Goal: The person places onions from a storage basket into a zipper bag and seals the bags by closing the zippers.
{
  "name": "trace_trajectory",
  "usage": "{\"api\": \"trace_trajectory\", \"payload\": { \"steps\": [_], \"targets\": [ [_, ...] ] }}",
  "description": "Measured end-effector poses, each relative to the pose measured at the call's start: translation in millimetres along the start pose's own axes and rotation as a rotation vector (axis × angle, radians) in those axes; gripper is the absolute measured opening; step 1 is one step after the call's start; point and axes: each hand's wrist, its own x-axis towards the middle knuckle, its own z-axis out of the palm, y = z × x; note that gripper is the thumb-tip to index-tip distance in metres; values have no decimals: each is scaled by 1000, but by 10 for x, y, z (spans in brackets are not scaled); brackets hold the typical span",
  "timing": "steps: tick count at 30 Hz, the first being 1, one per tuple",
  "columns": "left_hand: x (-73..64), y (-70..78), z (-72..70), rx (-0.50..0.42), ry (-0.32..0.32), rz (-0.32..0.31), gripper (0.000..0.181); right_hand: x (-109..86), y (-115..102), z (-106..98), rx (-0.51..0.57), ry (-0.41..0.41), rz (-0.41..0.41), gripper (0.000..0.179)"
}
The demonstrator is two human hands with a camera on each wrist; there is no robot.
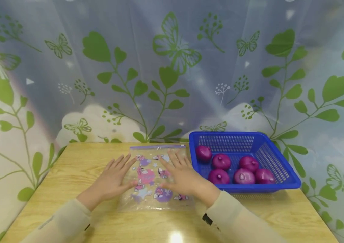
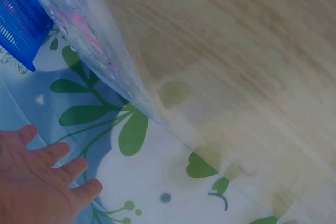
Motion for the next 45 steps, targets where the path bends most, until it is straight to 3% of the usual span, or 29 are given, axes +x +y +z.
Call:
{"api": "trace_trajectory", "payload": {
  "steps": [6, 12, 32, 45],
  "targets": [
    [55, 24, 54, -11, -19, -10, 84, 35, -26, 114, 27, -23, 63, 85],
    [65, 13, 80, -18, -21, -49, 81, 86, -9, 255, 30, 14, 97, 84],
    [71, 81, 215, -50, -31, -244, 76, 187, 6, 460, 43, -10, 235, 85],
    [102, 134, 273, -43, -75, -255, 75, 188, 56, 576, 108, 15, 296, 83]
  ]
}}
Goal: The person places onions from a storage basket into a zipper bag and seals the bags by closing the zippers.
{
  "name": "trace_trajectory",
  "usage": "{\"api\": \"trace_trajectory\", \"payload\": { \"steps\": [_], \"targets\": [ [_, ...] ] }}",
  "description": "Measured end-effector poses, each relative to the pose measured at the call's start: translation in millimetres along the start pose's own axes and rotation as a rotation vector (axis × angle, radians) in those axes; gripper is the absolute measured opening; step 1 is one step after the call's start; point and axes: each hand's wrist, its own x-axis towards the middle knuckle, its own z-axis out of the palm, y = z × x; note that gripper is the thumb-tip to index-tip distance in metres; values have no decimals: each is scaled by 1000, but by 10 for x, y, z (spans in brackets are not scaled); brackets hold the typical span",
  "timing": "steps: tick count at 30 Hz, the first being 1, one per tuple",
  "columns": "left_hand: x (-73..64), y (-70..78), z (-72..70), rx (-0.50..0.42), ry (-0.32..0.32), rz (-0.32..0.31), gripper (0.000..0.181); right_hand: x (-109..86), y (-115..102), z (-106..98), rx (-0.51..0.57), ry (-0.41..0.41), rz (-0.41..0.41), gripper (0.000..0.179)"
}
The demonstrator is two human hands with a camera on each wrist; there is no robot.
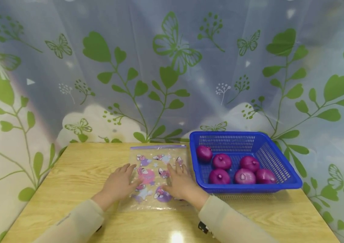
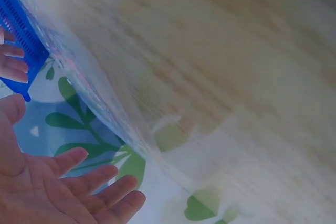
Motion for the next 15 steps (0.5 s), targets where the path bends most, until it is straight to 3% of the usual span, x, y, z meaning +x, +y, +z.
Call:
{"api": "trace_trajectory", "payload": {
  "steps": [9, 15],
  "targets": [
    [-2, 10, 26, 5, -43, -33, 76, -14, 10, 31, 5, -27, 0, 83],
    [-37, 43, 1, 9, -84, -17, 77, 0, 18, 37, -22, -70, 9, 84]
  ]
}}
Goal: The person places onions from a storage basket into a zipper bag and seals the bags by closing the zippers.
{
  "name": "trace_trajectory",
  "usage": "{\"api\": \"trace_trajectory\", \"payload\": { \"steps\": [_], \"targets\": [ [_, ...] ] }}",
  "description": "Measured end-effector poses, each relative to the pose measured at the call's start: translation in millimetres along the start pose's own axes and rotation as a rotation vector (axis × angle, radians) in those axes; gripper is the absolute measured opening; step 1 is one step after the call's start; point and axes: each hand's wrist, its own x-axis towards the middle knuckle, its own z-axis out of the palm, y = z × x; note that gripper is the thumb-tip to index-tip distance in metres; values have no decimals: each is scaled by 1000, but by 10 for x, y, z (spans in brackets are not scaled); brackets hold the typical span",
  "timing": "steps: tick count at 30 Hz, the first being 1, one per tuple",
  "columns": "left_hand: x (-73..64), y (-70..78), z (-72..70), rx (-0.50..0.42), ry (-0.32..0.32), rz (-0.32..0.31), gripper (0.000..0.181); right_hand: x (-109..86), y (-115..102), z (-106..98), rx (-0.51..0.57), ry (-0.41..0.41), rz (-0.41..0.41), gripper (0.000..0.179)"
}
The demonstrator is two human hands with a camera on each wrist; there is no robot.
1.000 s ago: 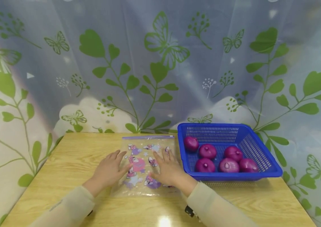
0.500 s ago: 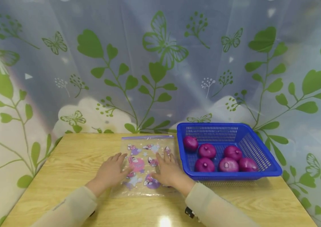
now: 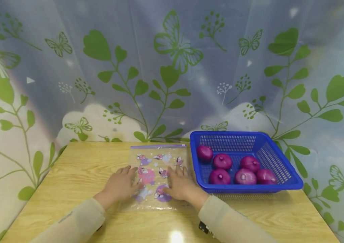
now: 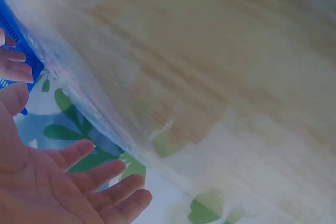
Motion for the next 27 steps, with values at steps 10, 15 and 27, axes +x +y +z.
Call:
{"api": "trace_trajectory", "payload": {
  "steps": [10, 15, 27],
  "targets": [
    [-12, 6, 46, 35, -50, 48, 80, 10, 27, 25, -3, -73, 11, 91],
    [-14, 4, 59, 30, -107, 53, 83, -2, 32, 45, -28, -110, 1, 90],
    [-58, -44, 9, 64, -169, 75, 85, -26, 15, 83, -106, -143, -55, 84]
  ]
}}
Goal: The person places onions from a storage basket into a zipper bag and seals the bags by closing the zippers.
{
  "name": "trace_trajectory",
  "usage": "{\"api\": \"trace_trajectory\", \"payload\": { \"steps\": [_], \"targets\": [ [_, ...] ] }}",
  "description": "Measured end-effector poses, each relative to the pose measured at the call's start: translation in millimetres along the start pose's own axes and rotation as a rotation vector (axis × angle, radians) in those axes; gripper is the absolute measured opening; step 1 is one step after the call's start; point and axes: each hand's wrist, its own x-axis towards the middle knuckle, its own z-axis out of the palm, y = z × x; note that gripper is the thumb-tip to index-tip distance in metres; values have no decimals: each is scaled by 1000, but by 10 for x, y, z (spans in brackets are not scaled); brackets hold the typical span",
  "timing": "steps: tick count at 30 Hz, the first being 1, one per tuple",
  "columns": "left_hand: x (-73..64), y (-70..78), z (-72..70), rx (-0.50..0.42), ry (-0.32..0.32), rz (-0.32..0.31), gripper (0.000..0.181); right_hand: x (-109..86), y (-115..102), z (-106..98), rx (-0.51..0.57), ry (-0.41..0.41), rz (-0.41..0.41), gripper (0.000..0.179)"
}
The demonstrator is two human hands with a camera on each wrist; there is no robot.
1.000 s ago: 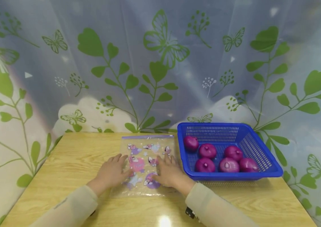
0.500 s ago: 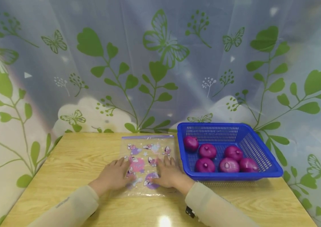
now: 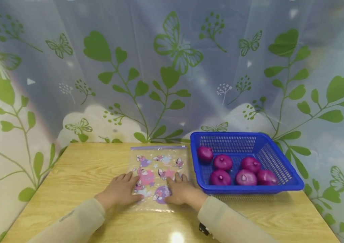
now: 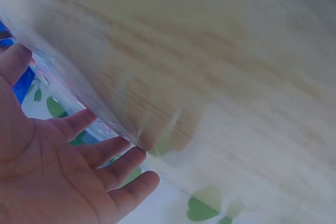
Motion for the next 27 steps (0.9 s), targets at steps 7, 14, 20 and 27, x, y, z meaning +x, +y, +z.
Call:
{"api": "trace_trajectory", "payload": {
  "steps": [7, 14, 20, 27],
  "targets": [
    [10, -75, -38, -6, -21, 10, 87, -36, -92, 21, -5, -6, 6, 84],
    [52, -158, -75, 8, -41, -4, 88, -90, -189, 35, -30, -23, 4, 90],
    [82, -199, -137, -2, -54, -27, 87, -135, -269, 40, -65, -46, -19, 90],
    [116, -275, -111, -26, -52, -12, 87, -180, -347, 86, -136, -35, -40, 90]
  ]
}}
